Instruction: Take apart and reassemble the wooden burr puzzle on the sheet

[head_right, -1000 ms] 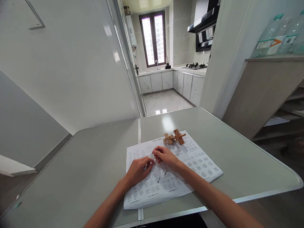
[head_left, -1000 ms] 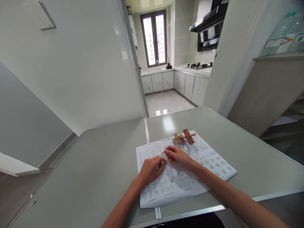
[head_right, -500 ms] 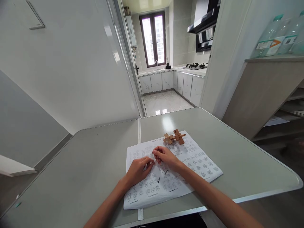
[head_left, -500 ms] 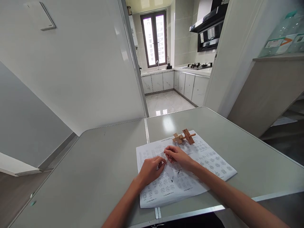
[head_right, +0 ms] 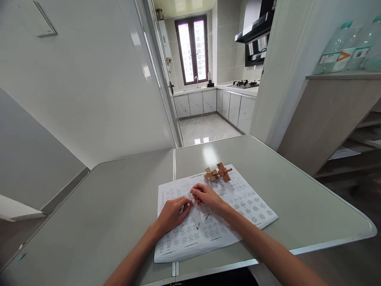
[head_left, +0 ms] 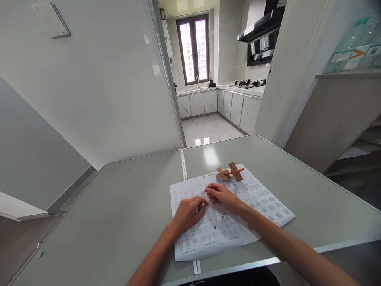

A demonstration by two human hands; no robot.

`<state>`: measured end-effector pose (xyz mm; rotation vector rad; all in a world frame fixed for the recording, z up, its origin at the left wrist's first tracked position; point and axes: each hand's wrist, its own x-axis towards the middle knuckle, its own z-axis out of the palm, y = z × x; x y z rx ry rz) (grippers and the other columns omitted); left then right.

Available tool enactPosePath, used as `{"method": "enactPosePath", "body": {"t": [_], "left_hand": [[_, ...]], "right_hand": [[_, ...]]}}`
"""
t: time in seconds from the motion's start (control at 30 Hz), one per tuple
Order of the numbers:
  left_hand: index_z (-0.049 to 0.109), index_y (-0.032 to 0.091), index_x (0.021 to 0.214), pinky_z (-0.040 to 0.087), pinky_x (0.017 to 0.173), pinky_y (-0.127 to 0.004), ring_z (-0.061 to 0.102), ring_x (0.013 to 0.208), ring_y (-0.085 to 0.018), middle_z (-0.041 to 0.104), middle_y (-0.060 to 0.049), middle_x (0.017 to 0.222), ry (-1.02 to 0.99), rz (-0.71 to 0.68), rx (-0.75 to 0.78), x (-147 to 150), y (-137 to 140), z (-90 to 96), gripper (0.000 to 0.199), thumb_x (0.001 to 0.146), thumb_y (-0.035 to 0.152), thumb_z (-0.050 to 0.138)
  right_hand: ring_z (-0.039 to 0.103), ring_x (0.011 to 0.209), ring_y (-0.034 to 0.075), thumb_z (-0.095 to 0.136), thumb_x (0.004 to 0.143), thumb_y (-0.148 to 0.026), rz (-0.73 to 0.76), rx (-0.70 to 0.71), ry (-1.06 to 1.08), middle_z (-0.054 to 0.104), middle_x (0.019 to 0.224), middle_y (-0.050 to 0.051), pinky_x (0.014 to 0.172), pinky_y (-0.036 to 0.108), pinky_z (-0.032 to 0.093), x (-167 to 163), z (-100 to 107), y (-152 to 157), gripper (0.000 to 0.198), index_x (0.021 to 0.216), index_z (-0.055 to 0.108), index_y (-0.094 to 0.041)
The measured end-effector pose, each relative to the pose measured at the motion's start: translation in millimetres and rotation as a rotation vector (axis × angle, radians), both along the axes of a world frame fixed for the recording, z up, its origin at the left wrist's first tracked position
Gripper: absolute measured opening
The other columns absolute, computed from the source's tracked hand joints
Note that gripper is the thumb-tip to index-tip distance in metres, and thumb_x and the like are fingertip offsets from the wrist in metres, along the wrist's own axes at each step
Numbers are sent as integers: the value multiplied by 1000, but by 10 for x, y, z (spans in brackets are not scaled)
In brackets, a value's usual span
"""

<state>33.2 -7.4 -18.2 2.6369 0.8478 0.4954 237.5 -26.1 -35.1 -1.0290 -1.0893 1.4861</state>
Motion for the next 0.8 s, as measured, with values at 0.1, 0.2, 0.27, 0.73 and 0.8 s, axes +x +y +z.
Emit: {"method": "enactPosePath", "body": {"t": [0.1, 0.2, 0.27, 0.73, 0.8], "left_hand": [[68, 25, 104, 46, 67, -24, 63, 66, -13, 72, 2, 85, 2, 0, -2, -3, 1, -6, 16, 99, 22, 53], [68, 25, 104, 46, 68, -24, 63, 67, -13, 72, 2, 85, 0, 0, -2, -5, 5, -13, 17, 99, 21, 53], [68, 25, 104, 46, 68, -24, 63, 67, -13, 72, 2, 86, 0, -1, 0, -7, 9, -18, 17, 99, 21, 52], [69, 23, 100, 46, 67, -24, 63, 65, -12, 73, 1, 85, -14, 10, -14, 4, 3, -1, 18, 100, 24, 52], [69, 23, 100, 46, 66, -24, 63, 65, -12, 73, 1, 84, -16, 13, -14, 6, 6, -6, 17, 99, 23, 52]], "right_hand": [[50, 55, 11, 74, 84, -56, -1, -2, 6, 59, 69, -4, 54, 27, 40, 1, 11, -7, 38, 84, 61, -20], [50, 55, 11, 75, 84, -55, -1, 7, 17, 59, 69, -4, 54, 27, 40, 2, 0, -1, 38, 82, 61, -20], [50, 54, 11, 76, 83, -54, -5, 6, 33, 59, 68, -4, 54, 27, 40, -1, -11, 6, 38, 81, 62, -20], [31, 46, 8, 76, 80, -54, -330, -27, 398, 37, 59, -8, 39, 23, 25, 164, 13, 130, 41, 76, 51, -23], [27, 43, 8, 74, 80, -56, -365, -29, 440, 34, 57, -9, 37, 24, 24, 216, 2, 159, 42, 73, 48, -24]]}}
